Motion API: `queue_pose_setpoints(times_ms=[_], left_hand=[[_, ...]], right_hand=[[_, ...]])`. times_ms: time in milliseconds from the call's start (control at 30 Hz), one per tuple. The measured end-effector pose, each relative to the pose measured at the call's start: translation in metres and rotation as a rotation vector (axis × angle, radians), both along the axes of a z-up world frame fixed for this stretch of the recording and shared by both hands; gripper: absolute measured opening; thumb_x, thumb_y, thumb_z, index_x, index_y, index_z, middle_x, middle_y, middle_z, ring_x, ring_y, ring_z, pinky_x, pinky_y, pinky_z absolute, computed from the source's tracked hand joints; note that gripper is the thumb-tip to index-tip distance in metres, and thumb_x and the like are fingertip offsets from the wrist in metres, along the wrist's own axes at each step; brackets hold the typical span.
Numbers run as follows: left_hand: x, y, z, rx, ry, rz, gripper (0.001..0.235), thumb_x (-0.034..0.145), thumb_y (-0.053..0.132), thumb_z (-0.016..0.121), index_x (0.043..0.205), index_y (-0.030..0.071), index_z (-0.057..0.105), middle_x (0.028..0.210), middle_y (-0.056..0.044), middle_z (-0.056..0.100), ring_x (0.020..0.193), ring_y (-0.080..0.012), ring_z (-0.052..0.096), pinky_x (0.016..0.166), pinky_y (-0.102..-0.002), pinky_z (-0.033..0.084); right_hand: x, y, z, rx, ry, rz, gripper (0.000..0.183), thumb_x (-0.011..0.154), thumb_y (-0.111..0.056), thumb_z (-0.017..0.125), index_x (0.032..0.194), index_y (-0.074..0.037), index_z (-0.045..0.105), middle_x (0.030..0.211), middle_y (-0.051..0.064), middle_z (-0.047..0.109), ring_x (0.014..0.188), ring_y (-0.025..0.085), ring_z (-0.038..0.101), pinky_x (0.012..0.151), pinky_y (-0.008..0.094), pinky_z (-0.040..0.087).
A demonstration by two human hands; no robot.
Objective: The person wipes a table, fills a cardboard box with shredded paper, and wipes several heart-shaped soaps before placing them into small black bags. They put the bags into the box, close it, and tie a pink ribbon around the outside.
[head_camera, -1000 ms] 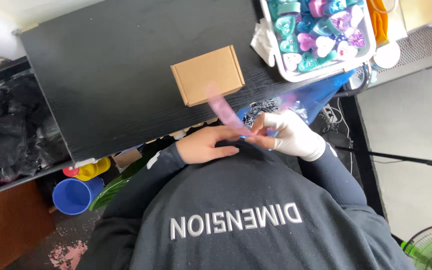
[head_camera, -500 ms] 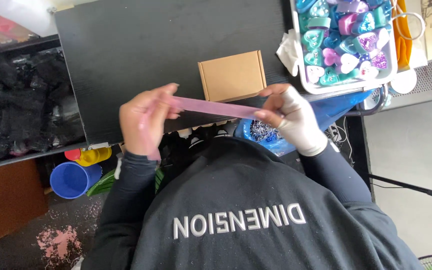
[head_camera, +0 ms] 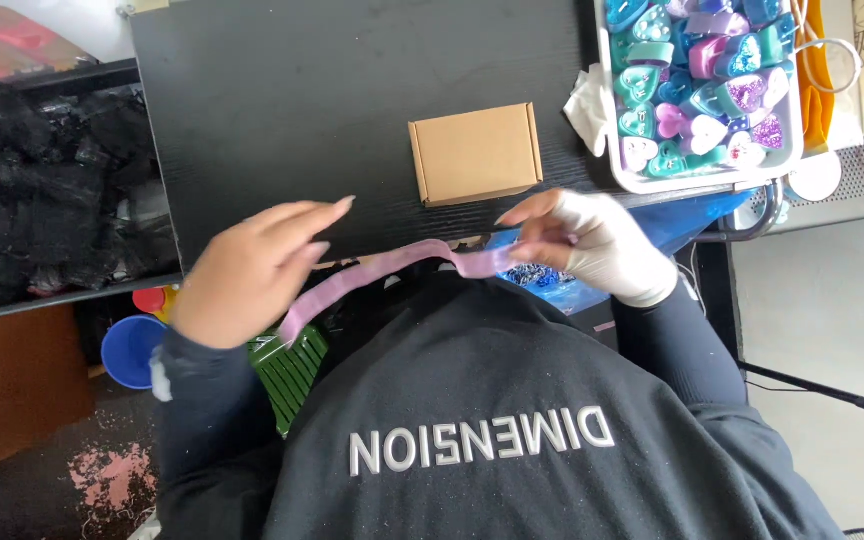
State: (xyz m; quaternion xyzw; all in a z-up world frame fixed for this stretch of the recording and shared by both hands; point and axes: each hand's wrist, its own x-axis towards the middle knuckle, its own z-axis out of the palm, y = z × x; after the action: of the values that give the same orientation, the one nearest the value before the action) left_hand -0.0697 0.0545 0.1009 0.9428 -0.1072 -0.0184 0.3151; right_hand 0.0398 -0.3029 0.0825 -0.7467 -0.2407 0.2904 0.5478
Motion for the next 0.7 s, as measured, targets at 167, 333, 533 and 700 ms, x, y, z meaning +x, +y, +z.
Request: queue_pose_setpoints(times_ms=[167,333,533,700], left_hand=[[0.018,-0.064,-0.036,-0.44,-0.05,-0.329,0.065,0.097,0.027,0.07,0.153,0.003,0.046,0.139,-0.017,0.067,0.126,-0.0296,0.067,0.103,-0.037,0.053],[0.022,-0.108,-0.052,-0.646,0.279,-0.193,0.076,0.093,0.042,0.069,0.154,0.006,0.045,0.114,-0.012,0.072,0.104,-0.0211,0.073,0.095,-0.033,0.057],[0.026,-0.11,-0.071,-0.58,0.074,-0.15,0.049,0.09,0.04,0.078,0.121,0.004,0.066,0.102,-0.009,0.06,0.096,-0.0206,0.061,0.085,-0.033,0.053],[0.023,-0.101,-0.071,-0.669,-0.025,-0.206,0.034,0.092,0.037,0.078,0.095,0.005,0.066,0.109,-0.008,0.062,0.114,-0.0239,0.061,0.096,-0.035,0.052]], right_hand=[[-0.007,0.028,-0.002,0.169,-0.341,0.323,0.025,0.093,-0.008,0.077,0.115,-0.006,0.066,0.106,0.005,0.076,0.091,0.008,0.072,0.077,0.023,0.057],[-0.004,0.029,0.004,0.014,-0.219,0.174,0.033,0.089,-0.011,0.079,0.117,-0.007,0.064,0.084,0.002,0.073,0.07,0.008,0.067,0.064,0.024,0.053],[-0.002,0.025,-0.002,0.221,-0.072,0.239,0.031,0.094,-0.004,0.074,0.122,-0.005,0.062,0.096,0.002,0.076,0.09,0.008,0.073,0.081,0.024,0.059],[0.0,0.02,-0.014,0.137,0.004,0.109,0.029,0.09,-0.002,0.078,0.116,-0.004,0.067,0.09,0.001,0.073,0.082,0.003,0.068,0.073,0.022,0.057]])
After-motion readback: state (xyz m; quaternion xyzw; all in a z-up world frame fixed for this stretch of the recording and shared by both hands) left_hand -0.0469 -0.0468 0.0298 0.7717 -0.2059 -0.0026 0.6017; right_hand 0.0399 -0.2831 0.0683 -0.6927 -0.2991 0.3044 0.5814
